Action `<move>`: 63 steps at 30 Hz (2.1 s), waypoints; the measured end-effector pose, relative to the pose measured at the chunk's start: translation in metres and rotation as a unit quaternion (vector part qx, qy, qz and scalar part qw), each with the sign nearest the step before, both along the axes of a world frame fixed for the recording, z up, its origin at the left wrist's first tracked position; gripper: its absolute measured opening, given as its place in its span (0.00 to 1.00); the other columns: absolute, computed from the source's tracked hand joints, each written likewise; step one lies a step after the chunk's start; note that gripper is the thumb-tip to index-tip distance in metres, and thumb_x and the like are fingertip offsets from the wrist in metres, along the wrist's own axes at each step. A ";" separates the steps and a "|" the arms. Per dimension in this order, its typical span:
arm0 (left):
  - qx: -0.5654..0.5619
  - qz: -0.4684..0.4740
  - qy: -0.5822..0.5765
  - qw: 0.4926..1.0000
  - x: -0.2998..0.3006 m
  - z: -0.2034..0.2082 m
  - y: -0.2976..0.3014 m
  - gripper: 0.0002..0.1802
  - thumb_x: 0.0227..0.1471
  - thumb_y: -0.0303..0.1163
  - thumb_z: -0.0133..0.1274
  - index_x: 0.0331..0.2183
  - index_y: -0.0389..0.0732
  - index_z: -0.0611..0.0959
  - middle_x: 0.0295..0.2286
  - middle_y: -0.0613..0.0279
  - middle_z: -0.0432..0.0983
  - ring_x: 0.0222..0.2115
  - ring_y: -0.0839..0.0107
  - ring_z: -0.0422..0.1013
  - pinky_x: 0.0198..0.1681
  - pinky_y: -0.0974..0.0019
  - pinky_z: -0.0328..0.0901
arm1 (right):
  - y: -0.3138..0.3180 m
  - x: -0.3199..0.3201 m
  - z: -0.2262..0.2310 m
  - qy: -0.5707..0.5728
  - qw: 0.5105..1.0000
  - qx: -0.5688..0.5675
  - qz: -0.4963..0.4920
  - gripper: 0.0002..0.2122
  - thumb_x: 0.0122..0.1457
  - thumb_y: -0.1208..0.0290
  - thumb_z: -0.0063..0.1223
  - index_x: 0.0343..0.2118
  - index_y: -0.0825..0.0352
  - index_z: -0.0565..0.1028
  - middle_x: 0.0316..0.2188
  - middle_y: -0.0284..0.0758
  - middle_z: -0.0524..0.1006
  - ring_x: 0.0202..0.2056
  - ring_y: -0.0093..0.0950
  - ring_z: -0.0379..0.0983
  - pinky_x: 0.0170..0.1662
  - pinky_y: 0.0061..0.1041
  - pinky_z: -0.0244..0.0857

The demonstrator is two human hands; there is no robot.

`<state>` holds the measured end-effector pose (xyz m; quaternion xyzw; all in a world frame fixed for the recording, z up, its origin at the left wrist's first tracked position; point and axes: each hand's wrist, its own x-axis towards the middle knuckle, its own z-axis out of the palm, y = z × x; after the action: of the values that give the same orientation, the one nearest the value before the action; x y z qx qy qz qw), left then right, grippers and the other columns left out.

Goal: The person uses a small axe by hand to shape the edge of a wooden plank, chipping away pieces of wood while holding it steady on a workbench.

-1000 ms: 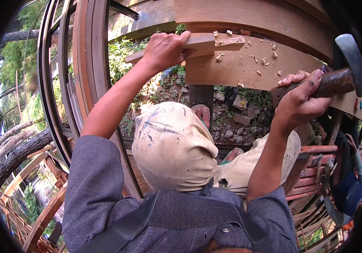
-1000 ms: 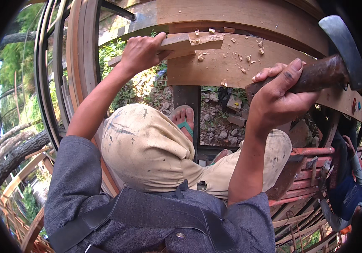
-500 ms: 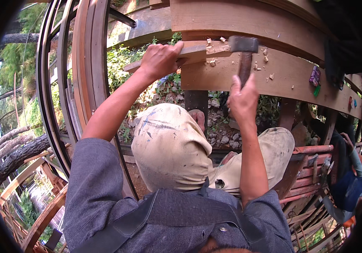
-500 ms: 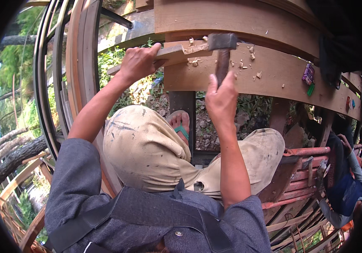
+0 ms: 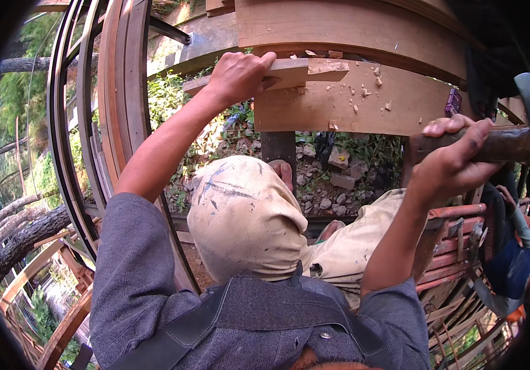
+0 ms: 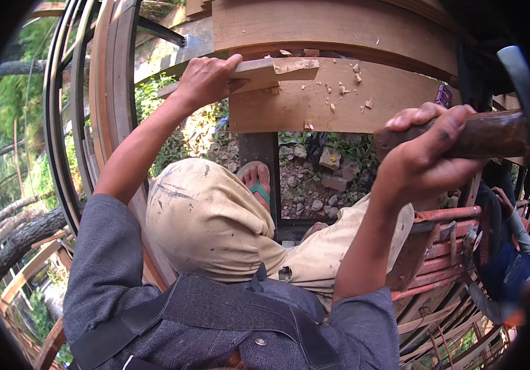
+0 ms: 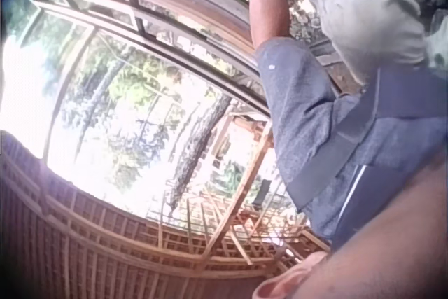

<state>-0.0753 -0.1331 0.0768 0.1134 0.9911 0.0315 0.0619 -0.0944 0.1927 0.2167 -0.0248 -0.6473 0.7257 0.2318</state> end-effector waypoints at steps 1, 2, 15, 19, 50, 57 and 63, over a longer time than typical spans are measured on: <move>0.010 -0.006 -0.003 1.000 -0.007 0.000 0.009 0.26 0.59 0.53 0.66 0.43 0.43 0.76 0.25 0.48 0.85 0.29 0.46 0.84 0.33 0.45 0.76 | -0.001 0.009 -0.029 -0.010 0.999 0.022 -0.031 0.12 0.76 0.67 0.52 0.52 0.67 0.65 0.24 0.35 0.73 0.20 0.22 0.70 0.22 0.25 0.71; 0.011 -0.006 -0.008 1.000 -0.008 0.001 0.012 0.26 0.59 0.53 0.66 0.42 0.43 0.76 0.25 0.48 0.85 0.29 0.46 0.84 0.33 0.45 0.76 | -0.008 0.024 -0.065 -0.047 0.995 0.091 0.006 0.10 0.76 0.69 0.52 0.51 0.68 0.65 0.22 0.33 0.72 0.18 0.21 0.70 0.21 0.27 0.71; 0.007 -0.005 -0.005 1.000 -0.005 -0.001 0.010 0.25 0.59 0.52 0.66 0.43 0.43 0.75 0.25 0.50 0.85 0.29 0.49 0.84 0.32 0.47 0.76 | -0.014 0.030 -0.090 -0.118 0.984 0.124 0.044 0.11 0.77 0.65 0.51 0.47 0.67 0.67 0.21 0.29 0.71 0.17 0.20 0.69 0.18 0.24 0.66; 0.010 -0.002 -0.011 1.000 0.002 -0.002 -0.002 0.25 0.59 0.51 0.66 0.41 0.43 0.75 0.23 0.50 0.84 0.28 0.49 0.84 0.31 0.47 0.76 | -0.001 0.035 -0.090 -0.383 0.875 0.062 0.290 0.09 0.77 0.65 0.51 0.48 0.64 0.66 0.21 0.29 0.70 0.16 0.21 0.68 0.18 0.25 0.65; 0.014 0.006 -0.003 1.000 0.002 0.000 -0.013 0.24 0.58 0.52 0.67 0.39 0.42 0.78 0.22 0.51 0.83 0.28 0.49 0.84 0.32 0.47 0.76 | -0.013 0.001 -0.048 -0.122 0.990 0.031 0.069 0.13 0.78 0.63 0.52 0.49 0.67 0.64 0.23 0.33 0.72 0.18 0.21 0.71 0.21 0.25 0.69; 0.007 0.000 0.005 1.000 0.010 -0.003 -0.023 0.26 0.59 0.54 0.65 0.39 0.43 0.76 0.23 0.50 0.84 0.27 0.47 0.83 0.31 0.46 0.75 | -0.037 0.034 -0.103 -0.376 0.850 0.223 0.294 0.10 0.77 0.66 0.51 0.49 0.66 0.66 0.20 0.28 0.71 0.15 0.20 0.69 0.17 0.25 0.66; 0.017 0.004 0.022 1.000 0.020 0.008 -0.011 0.25 0.59 0.54 0.65 0.39 0.43 0.78 0.23 0.51 0.84 0.28 0.48 0.84 0.32 0.46 0.76 | -0.010 0.024 -0.105 -0.382 0.844 0.157 0.344 0.09 0.77 0.65 0.51 0.45 0.63 0.65 0.20 0.28 0.70 0.15 0.19 0.68 0.17 0.24 0.65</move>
<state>-0.0558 -0.1443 0.0849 0.1111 0.9920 0.0455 0.0376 -0.0704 0.1824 0.1120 -0.0392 -0.7567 0.5810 -0.2972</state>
